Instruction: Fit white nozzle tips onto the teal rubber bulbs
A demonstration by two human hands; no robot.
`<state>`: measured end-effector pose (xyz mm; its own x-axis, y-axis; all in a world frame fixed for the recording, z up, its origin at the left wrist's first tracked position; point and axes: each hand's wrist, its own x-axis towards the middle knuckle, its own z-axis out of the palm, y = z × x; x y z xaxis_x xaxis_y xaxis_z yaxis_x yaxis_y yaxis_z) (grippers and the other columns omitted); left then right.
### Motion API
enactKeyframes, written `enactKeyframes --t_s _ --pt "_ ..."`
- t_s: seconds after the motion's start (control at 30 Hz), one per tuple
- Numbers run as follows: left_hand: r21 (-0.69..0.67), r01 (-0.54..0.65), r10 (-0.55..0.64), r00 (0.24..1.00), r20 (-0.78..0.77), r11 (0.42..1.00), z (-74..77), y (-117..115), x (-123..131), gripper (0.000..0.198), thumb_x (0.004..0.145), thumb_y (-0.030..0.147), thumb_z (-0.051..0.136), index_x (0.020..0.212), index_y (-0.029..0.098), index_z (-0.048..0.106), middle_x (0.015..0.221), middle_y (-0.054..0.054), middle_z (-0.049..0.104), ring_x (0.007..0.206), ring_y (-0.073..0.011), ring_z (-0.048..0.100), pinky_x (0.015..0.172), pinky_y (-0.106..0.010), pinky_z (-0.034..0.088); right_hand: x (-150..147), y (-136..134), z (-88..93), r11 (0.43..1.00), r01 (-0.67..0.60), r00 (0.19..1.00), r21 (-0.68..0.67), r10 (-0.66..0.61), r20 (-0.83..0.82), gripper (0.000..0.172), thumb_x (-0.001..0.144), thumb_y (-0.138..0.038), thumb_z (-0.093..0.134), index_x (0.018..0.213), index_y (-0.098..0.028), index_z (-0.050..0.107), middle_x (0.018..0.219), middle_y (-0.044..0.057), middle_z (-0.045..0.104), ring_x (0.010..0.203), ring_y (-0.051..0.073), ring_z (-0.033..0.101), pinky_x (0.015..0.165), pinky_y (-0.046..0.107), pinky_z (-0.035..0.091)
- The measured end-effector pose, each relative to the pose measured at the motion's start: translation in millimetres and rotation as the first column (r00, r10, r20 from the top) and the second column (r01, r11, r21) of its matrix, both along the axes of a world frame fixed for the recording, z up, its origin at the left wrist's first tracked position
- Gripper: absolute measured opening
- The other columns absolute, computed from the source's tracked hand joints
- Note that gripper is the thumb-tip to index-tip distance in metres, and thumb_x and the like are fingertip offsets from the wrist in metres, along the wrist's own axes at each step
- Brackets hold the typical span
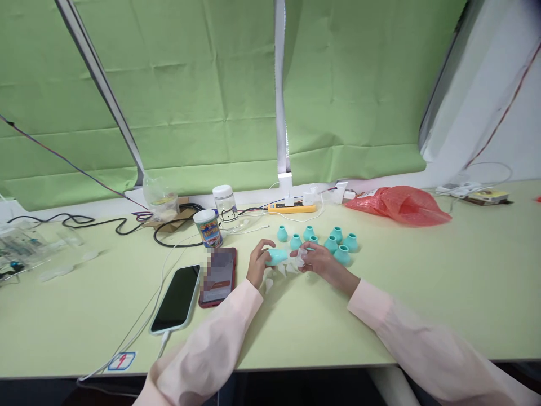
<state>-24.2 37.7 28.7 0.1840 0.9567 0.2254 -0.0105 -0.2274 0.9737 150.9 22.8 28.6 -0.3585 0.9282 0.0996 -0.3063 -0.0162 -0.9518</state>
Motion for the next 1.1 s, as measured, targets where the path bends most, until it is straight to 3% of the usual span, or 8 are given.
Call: enactKeyframes --t_s 0.13,0.23,0.37,0.5,0.77,1.1 --pt "-0.291 0.273 -0.196 0.944 0.266 0.917 0.7 -1.7 3.8 0.024 0.053 0.027 0.040 0.070 0.014 0.050 0.055 -0.001 0.048 0.043 -0.0096 0.042 0.036 -0.021 0.034 -0.2 -1.3 1.1 1.000 -0.015 0.998 -0.014 0.014 -0.059 0.029 0.054 -0.031 0.066 0.073 -0.019 0.047 0.083 0.002 0.056 0.067 0.014 0.056 0.066 0.034 0.044" --pt "-0.342 0.340 -0.230 0.918 0.324 0.876 1.5 -4.1 4.8 0.024 0.056 0.028 0.049 0.075 0.015 0.051 0.050 0.002 0.046 0.039 -0.0075 0.041 0.035 -0.019 0.032 -0.8 -2.5 0.1 0.999 0.050 0.996 -0.007 -0.051 -0.076 0.025 0.056 -0.030 0.065 0.074 -0.020 0.049 0.078 -0.001 0.055 0.071 0.013 0.054 0.069 0.032 0.043" --pt "-0.296 0.332 -0.236 0.918 0.318 0.895 2.4 -7.2 4.0 0.027 0.053 0.022 0.063 0.076 0.014 0.052 0.056 0.001 0.051 0.045 -0.0081 0.048 0.042 -0.021 0.039 0.5 -1.2 -1.4 0.993 0.121 0.992 -0.002 -0.121 -0.043 0.024 0.055 -0.026 0.066 0.075 -0.020 0.054 0.068 -0.003 0.050 0.062 0.009 0.050 0.056 0.023 0.041" --pt "-0.289 0.336 -0.240 0.916 0.322 0.896 0.7 -7.5 3.9 0.032 0.050 0.019 0.067 0.079 0.013 0.054 0.065 -0.002 0.055 0.054 -0.0106 0.054 0.054 -0.027 0.045 2.0 -2.0 0.2 0.987 0.139 0.990 0.085 -0.142 0.028 0.025 0.056 -0.028 0.064 0.078 -0.020 0.055 0.064 -0.002 0.050 0.054 0.008 0.047 0.048 0.022 0.038" --pt "-0.161 0.241 -0.238 0.970 0.039 0.957 -4.5 -5.6 3.6 0.038 0.047 0.023 0.070 0.080 0.008 0.060 0.058 -0.003 0.057 0.046 -0.0082 0.049 0.041 -0.021 0.043 3.4 -8.2 8.3 0.948 0.102 0.968 0.301 -0.164 0.189 0.024 0.056 -0.030 0.063 0.075 -0.016 0.056 0.055 0.000 0.053 0.049 0.011 0.050 0.048 0.027 0.043" --pt "-0.191 0.229 -0.238 0.971 -0.025 0.954 -1.4 -7.4 4.6 0.043 0.044 0.026 0.072 0.080 0.007 0.059 0.052 0.000 0.055 0.039 -0.0064 0.047 0.036 -0.019 0.042 4.2 -7.0 5.9 0.916 0.052 0.980 0.398 -0.123 0.154 0.018 0.060 -0.024 0.062 0.074 -0.016 0.053 0.062 0.000 0.055 0.049 0.012 0.054 0.048 0.027 0.046"
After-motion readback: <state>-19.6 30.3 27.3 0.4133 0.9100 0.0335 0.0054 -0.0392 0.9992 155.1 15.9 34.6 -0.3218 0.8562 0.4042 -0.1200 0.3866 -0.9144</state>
